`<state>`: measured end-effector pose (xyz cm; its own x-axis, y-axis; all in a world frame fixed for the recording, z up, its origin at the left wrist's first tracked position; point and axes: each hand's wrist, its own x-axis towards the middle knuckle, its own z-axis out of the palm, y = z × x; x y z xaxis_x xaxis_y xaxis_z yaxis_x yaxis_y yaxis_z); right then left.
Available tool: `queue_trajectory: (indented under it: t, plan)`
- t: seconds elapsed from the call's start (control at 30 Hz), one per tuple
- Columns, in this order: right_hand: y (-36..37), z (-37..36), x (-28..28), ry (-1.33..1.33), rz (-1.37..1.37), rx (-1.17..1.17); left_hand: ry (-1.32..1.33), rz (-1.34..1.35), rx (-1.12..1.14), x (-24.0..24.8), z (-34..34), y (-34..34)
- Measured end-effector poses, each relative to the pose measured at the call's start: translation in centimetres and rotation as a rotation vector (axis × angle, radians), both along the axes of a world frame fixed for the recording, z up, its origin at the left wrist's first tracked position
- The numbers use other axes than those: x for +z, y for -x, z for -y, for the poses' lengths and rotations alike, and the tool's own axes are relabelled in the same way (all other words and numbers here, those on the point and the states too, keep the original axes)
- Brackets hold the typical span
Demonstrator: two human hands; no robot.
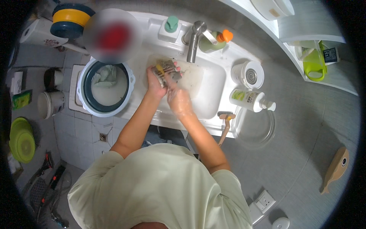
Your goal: The person squats on the floor to remove a metal drain cover and a circular filter from a floor drain. They then move to a sink and use a toothbrush to scrub the filter and the cover under running water, rinsing away debris.
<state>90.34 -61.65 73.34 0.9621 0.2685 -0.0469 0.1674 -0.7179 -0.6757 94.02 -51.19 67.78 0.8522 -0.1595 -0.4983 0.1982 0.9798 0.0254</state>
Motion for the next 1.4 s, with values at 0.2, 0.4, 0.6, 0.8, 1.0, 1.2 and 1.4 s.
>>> queue_trajectory:
  t: [0.2,0.4,0.6,0.8,1.0,1.2,1.4]
  plan:
    - [0.1,0.1,-0.8,0.042,-0.036,0.054,-0.082,-0.039,0.009,0.8,0.4,0.1]
    - [-0.5,-0.1,-0.3,-0.054,-0.067,-0.081,-0.059,-0.03,0.008,0.4,0.4,0.9]
    - [-1.3,0.8,-1.0,-0.114,-0.185,-0.155,-0.076,-0.041,0.006,0.5,0.3,1.2]
    - [-0.7,-0.1,-0.8,-0.053,-0.242,-0.05,-0.1,-0.08,0.005,0.6,0.3,1.6]
    - [1.1,-1.1,-0.3,-0.184,-0.133,0.037,-0.085,-0.007,0.003,-0.1,-0.1,1.7]
    - [0.7,0.1,-2.2,-0.045,0.08,0.098,-0.051,-0.023,-0.11,0.3,-0.4,1.7]
    - [-1.0,2.9,-1.2,0.004,-0.021,0.109,-0.006,0.08,-0.362,0.8,-2.0,2.3]
